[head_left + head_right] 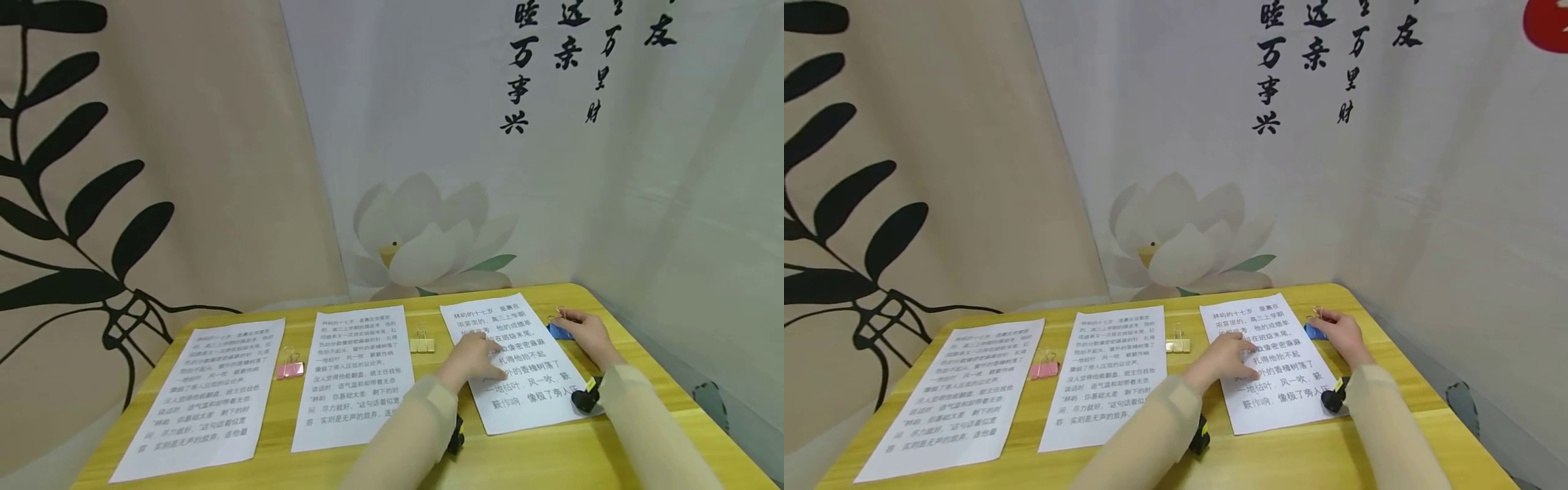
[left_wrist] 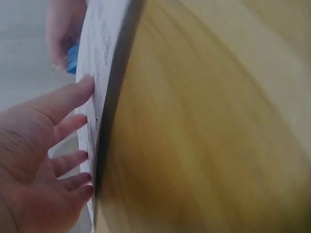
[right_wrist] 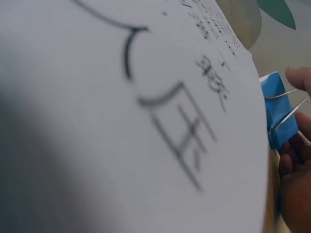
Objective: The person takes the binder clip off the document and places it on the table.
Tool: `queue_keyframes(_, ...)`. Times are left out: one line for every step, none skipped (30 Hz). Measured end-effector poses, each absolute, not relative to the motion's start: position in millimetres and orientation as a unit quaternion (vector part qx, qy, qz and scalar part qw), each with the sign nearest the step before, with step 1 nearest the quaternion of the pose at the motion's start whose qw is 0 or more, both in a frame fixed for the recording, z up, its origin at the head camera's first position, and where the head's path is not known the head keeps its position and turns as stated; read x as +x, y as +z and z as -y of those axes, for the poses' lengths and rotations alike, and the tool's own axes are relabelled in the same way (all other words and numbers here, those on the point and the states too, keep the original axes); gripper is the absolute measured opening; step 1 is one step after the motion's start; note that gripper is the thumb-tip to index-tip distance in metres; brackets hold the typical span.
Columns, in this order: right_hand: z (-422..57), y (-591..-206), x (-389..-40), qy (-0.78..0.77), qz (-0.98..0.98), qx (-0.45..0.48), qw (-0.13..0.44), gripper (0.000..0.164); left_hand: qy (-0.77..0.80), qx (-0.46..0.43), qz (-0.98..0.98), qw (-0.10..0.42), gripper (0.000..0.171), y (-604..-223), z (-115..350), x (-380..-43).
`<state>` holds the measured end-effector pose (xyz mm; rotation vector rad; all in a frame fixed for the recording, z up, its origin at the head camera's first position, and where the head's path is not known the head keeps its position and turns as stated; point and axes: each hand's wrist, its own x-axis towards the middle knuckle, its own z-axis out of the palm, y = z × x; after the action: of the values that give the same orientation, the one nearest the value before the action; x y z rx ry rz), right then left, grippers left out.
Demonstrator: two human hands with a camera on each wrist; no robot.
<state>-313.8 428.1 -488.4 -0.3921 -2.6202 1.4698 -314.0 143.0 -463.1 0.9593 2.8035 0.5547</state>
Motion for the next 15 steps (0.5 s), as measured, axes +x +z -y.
queue_keyframes(-428, -488, -315, 0.489, 0.861, -0.131, 0.058, 0.080, 0.181, 0.319, -0.928, 0.068, 0.053, -463, -141, -315)
queue_keyframes(-427, -488, -316, 0.495, 0.857, -0.132, 0.058, 0.082, 0.179, 0.322, -0.927, 0.069, 0.053, -462, -138, -316)
queue_keyframes(-427, -488, -317, 0.501, 0.854, -0.131, 0.059, 0.083, 0.180, 0.323, -0.927, 0.071, 0.053, -461, -136, -317)
queue_keyframes(-427, -487, -317, 0.508, 0.849, -0.132, 0.056, 0.085, 0.180, 0.322, -0.927, 0.073, 0.053, -461, -134, -318)
queue_keyframes(-426, -486, -317, 0.515, 0.845, -0.135, 0.055, 0.088, 0.183, 0.321, -0.926, 0.076, 0.053, -461, -133, -319)
queue_keyframes(-426, -484, -317, 0.523, 0.839, -0.138, 0.054, 0.090, 0.187, 0.319, -0.926, 0.079, 0.054, -461, -132, -320)
queue_keyframes(-425, -481, -316, 0.531, 0.834, -0.142, 0.055, 0.092, 0.191, 0.316, -0.926, 0.083, 0.054, -460, -131, -321)
queue_keyframes(-425, -478, -314, 0.539, 0.828, -0.146, 0.056, 0.094, 0.195, 0.314, -0.925, 0.085, 0.054, -461, -131, -322)
queue_keyframes(-424, -473, -313, 0.548, 0.820, -0.153, 0.064, 0.095, 0.196, 0.312, -0.925, 0.087, 0.054, -461, -131, -323)
queue_keyframes(-422, -468, -312, 0.555, 0.813, -0.158, 0.073, 0.095, 0.201, 0.312, -0.925, 0.087, 0.053, -461, -132, -324)
queue_keyframes(-421, -463, -311, 0.558, 0.809, -0.160, 0.091, 0.094, 0.203, 0.314, -0.924, 0.086, 0.053, -461, -132, -324)
queue_keyframes(-419, -457, -310, 0.559, 0.807, -0.159, 0.110, 0.092, 0.205, 0.318, -0.922, 0.083, 0.053, -460, -133, -325)
queue_keyframes(-418, -451, -309, 0.557, 0.805, -0.157, 0.130, 0.089, 0.208, 0.324, -0.920, 0.078, 0.053, -459, -134, -325)
queue_keyframes(-416, -446, -309, 0.547, 0.810, -0.150, 0.148, 0.086, 0.214, 0.329, -0.917, 0.073, 0.053, -457, -135, -325)
queue_keyframes(-414, -440, -309, 0.534, 0.817, -0.140, 0.165, 0.082, 0.222, 0.336, -0.913, 0.069, 0.053, -453, -136, -325)
